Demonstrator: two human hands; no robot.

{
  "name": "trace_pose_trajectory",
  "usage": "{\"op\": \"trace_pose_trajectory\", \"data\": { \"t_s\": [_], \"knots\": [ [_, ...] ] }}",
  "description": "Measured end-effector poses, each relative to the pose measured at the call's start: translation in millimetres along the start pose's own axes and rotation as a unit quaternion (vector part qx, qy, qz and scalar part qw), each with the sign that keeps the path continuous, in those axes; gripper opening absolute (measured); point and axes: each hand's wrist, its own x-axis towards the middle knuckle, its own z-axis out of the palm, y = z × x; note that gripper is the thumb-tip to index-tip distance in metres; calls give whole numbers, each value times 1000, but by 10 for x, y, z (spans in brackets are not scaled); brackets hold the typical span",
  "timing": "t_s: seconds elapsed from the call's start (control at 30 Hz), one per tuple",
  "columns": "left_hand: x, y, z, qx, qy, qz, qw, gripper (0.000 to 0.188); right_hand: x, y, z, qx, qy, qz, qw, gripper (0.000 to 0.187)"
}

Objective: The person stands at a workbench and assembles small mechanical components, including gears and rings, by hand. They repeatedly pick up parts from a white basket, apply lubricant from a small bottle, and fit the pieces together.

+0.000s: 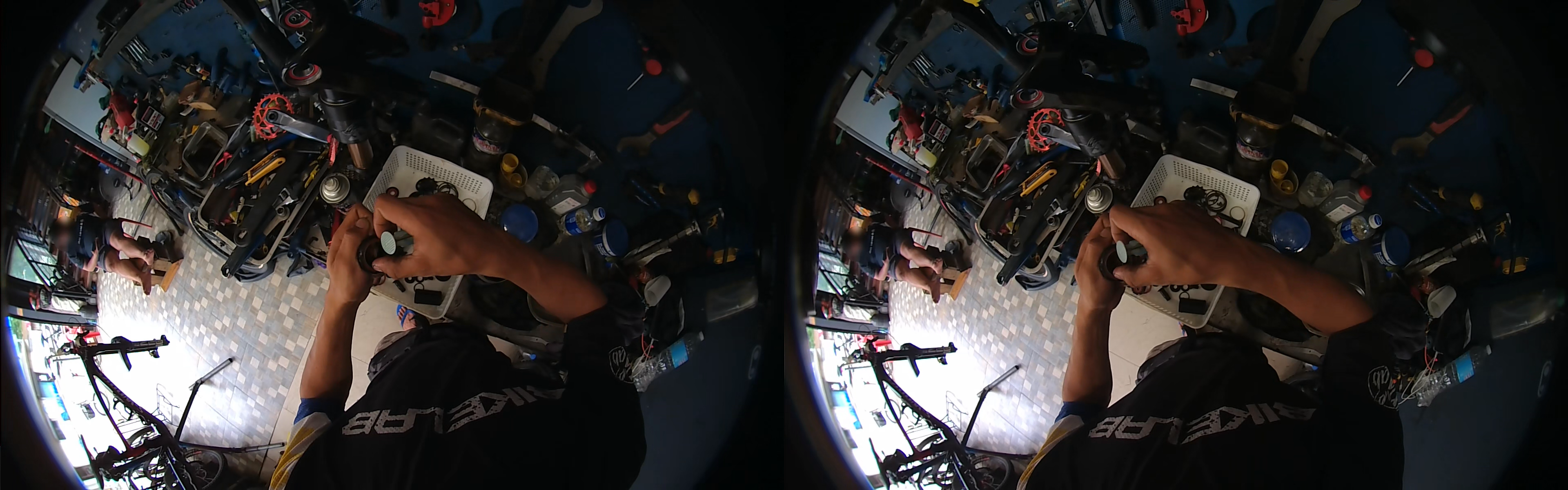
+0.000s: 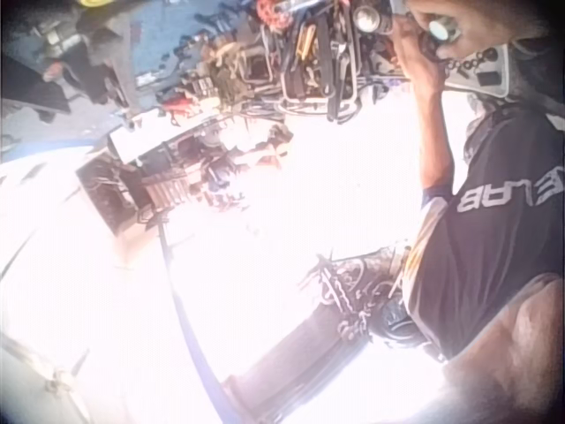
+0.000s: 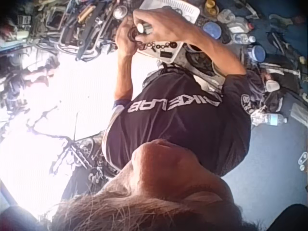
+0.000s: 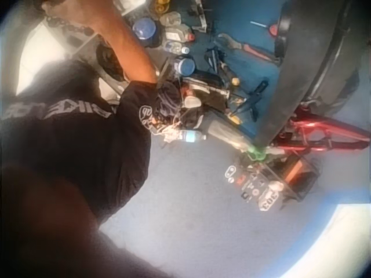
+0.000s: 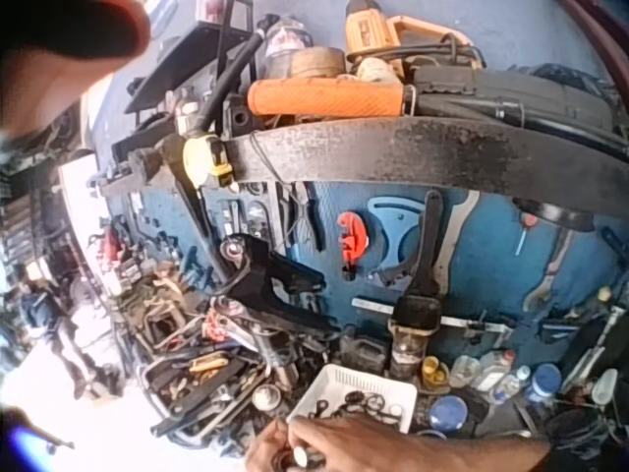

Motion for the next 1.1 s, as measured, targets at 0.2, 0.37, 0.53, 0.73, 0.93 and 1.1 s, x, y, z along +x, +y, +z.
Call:
{"op": "trace_pose_trajectory", "data": {
  "t_s": [0.2, 0.37, 0.53, 0.73, 0.93, 1.1],
  "knots": [
    [-1, 27, -6, -37, -8, -19, 999, 25, -1, 8, 29, -2, 2, 7, 1000, 45],
    [-19, -48, -30, -38, -14, -17, 999, 27, -11, 25, 103, -7, 17, 10, 1000, 47],
    [-41, -28, -4, 4, 9, 33, 999, 26, -22, 50, 151, 43, 36, 43, 997, 47],
    [-65, 7, 101, 14, 55, 115, 992, 31, 6, 370, 497, 226, 93, 26, 969, 42],
    [-26, -225, 16, 185, 112, 261, 941, 19, -39, 247, 423, 415, 23, 185, 890, 31],
    [27, -568, -184, -193, 136, -17, 972, 25, -105, 449, 352, 60, 230, -89, 967, 39]
  ]
}}
